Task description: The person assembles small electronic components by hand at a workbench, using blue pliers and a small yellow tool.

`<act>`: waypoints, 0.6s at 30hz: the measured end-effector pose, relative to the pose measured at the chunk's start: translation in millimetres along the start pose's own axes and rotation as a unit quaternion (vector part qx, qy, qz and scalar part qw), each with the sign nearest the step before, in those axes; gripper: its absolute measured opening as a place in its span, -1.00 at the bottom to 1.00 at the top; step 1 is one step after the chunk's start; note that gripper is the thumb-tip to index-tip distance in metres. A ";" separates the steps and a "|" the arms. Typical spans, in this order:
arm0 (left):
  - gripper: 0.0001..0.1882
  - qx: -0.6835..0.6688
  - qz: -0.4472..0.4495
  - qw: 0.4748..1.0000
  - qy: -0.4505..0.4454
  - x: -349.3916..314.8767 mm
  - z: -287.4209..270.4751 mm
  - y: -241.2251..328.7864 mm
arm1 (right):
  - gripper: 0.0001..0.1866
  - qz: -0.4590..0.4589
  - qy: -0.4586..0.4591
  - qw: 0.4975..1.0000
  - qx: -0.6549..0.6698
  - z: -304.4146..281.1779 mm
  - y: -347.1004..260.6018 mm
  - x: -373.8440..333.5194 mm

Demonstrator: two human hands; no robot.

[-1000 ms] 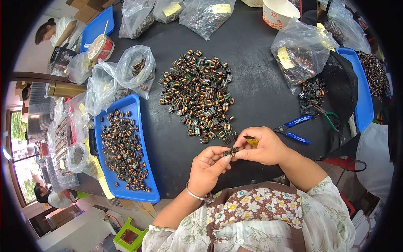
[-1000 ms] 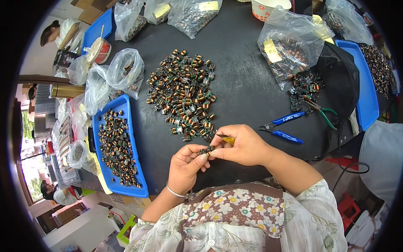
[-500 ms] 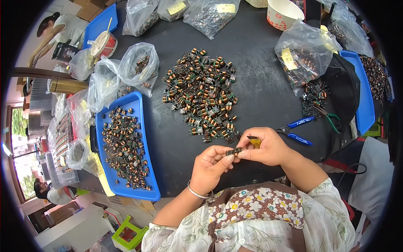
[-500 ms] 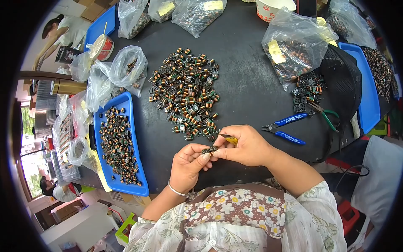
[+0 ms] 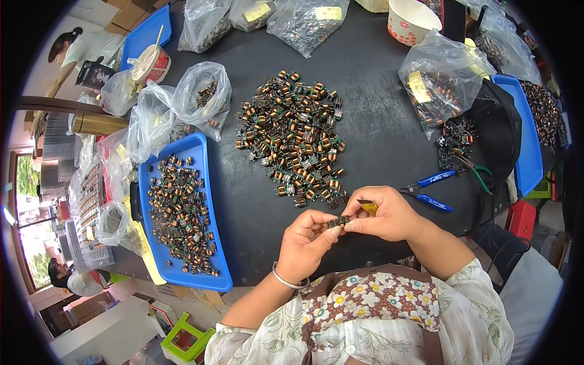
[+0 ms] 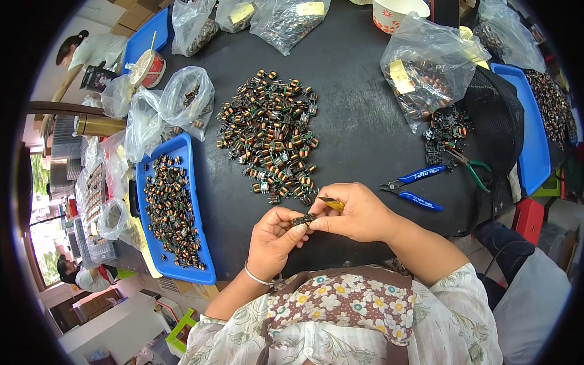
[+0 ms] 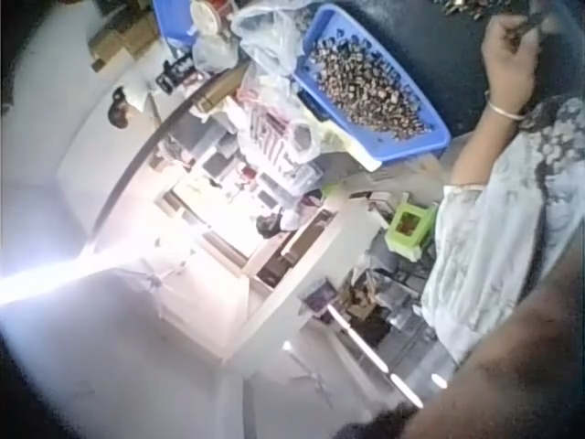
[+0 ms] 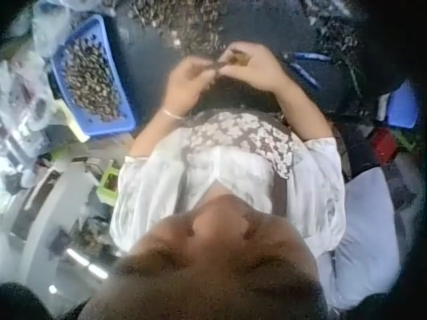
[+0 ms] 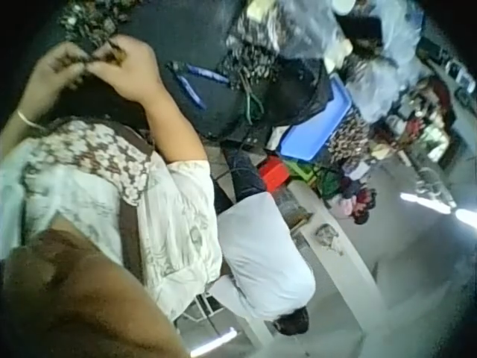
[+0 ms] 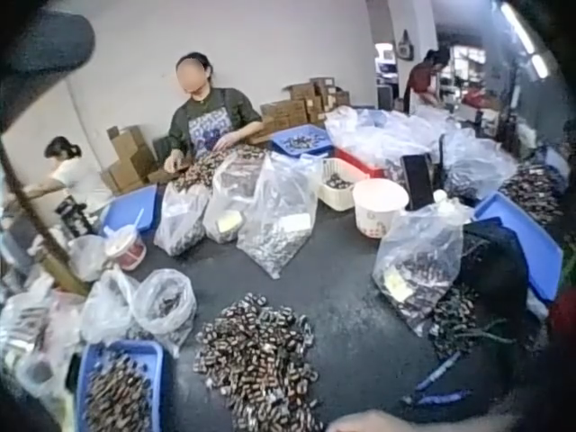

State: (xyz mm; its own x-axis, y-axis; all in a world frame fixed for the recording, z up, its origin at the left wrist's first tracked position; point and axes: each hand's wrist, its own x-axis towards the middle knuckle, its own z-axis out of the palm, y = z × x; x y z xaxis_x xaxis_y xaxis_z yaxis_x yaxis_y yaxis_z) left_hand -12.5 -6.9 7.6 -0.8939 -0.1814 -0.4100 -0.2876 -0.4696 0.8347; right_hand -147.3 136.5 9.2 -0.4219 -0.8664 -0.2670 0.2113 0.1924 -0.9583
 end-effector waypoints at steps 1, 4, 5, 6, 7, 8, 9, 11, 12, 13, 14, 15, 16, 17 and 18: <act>-0.81 0.000 0.000 1.000 -0.001 0.4 0.1 0.0 | -0.82 0.002 -0.004 1.000 -0.004 0.2 -0.8 -0.3; -0.81 -0.012 -0.019 1.000 -0.015 1.2 1.5 0.7 | -0.81 0.015 -0.008 1.000 -0.006 0.9 -5.0 -0.5; -0.82 -0.020 -0.027 0.999 -0.016 0.7 3.2 2.0 | -0.80 0.025 -0.009 1.000 -0.005 1.0 -5.8 -0.6; -0.83 -0.027 -0.035 0.999 -0.016 0.4 4.1 2.6 | -0.80 0.026 -0.009 1.000 -0.004 0.9 -4.8 -0.6; -0.83 -0.027 -0.036 0.999 -0.016 0.4 3.6 2.1 | -0.80 -0.002 -0.008 0.998 -0.056 0.5 -3.1 -0.6; -0.83 -0.027 -0.035 0.999 -0.010 0.3 2.4 1.6 | -0.78 -0.029 -0.006 0.994 -0.108 0.3 -2.0 -0.6; -0.83 -0.026 -0.034 0.999 -0.005 0.0 1.6 1.3 | -0.78 -0.029 -0.006 0.994 -0.108 1.2 -1.6 -0.7; -0.83 -0.014 -0.032 0.999 0.007 -0.8 0.7 1.9 | -0.76 -0.020 0.015 0.996 -0.082 4.4 -1.1 -0.2; -0.83 -0.001 -0.030 0.999 0.017 -1.2 0.5 2.3 | -0.76 -0.020 0.015 0.996 -0.081 4.7 -0.8 -0.3; -0.83 -0.001 -0.030 0.999 0.019 -1.4 0.8 3.5 | -0.78 -0.050 0.028 0.988 -0.141 4.9 -0.5 -0.5; -0.84 0.006 -0.031 0.999 0.031 -1.3 1.3 5.3 | -0.79 -0.080 0.041 0.976 -0.200 5.0 -0.1 -0.7; -0.86 0.013 -0.032 0.998 0.043 -1.1 1.6 6.3 | -0.79 -0.080 0.040 0.976 -0.200 5.0 1.7 -0.6; -0.86 0.013 -0.032 0.998 0.043 -0.7 2.1 6.5 | -0.82 -0.109 0.041 0.964 -0.239 4.7 4.5 -0.6; -0.86 0.020 -0.020 0.998 0.055 -0.2 2.7 6.3 | -0.83 -0.137 0.042 0.950 -0.279 4.6 6.1 -0.9; -0.87 0.027 -0.008 0.997 0.067 0.2 3.5 6.0 | -0.83 -0.137 0.042 0.950 -0.278 5.1 3.2 -2.3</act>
State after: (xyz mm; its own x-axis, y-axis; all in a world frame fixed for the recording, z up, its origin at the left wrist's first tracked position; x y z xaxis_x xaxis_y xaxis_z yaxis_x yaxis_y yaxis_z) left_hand -15.6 -6.8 13.7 -0.8359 -0.2900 -0.4660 -0.3229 -0.4266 0.8448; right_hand -141.1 136.8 7.2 -0.4676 -0.8838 0.0152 -0.4053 0.1991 -0.8923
